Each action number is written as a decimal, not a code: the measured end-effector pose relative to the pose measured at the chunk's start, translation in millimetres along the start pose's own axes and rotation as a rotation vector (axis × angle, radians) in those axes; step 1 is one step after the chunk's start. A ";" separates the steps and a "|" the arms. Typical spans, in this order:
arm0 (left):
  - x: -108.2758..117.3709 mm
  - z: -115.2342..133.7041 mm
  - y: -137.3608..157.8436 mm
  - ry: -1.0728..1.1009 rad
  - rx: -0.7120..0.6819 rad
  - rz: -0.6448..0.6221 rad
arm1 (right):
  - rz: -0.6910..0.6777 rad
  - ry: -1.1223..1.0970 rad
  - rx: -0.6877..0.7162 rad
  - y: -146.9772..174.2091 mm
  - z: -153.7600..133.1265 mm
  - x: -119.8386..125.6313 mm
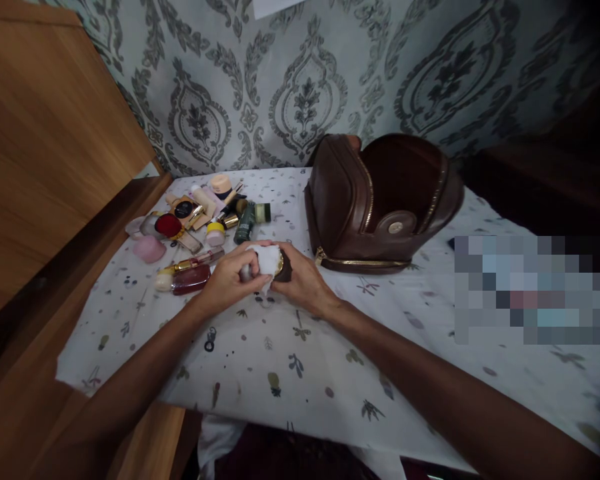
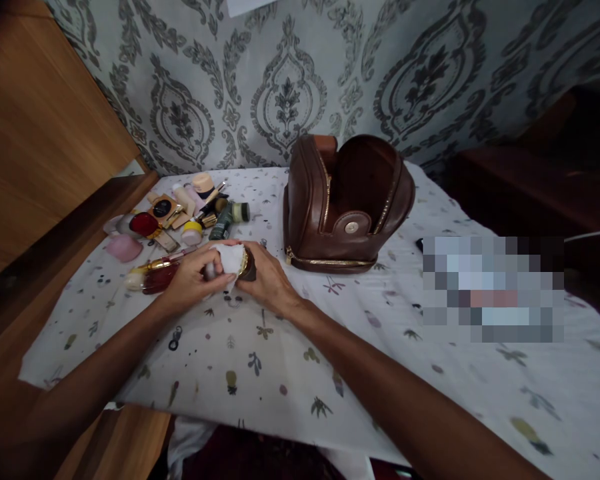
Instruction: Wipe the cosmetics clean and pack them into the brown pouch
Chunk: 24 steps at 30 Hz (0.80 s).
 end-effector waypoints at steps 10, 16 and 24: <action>0.6 -3.4 3.7 -0.152 -0.014 0.153 | 0.018 0.029 -0.031 0.5 1.1 0.2; 4.8 -18.3 2.0 -0.198 0.156 0.189 | 0.034 -0.040 -0.051 0.5 1.8 0.5; 6.3 -27.0 1.5 -0.168 0.300 0.109 | 0.105 -0.039 -0.131 -0.7 10.7 2.8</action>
Point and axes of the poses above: each hand's wrist, its own y-axis away from the middle knuckle, its own x-axis out of the back of the hand, z = x × y, the point moved 7 cm from there along -y, towards the middle knuckle, and after that the axes turned 8 degrees about y, right-handed, at the moved point
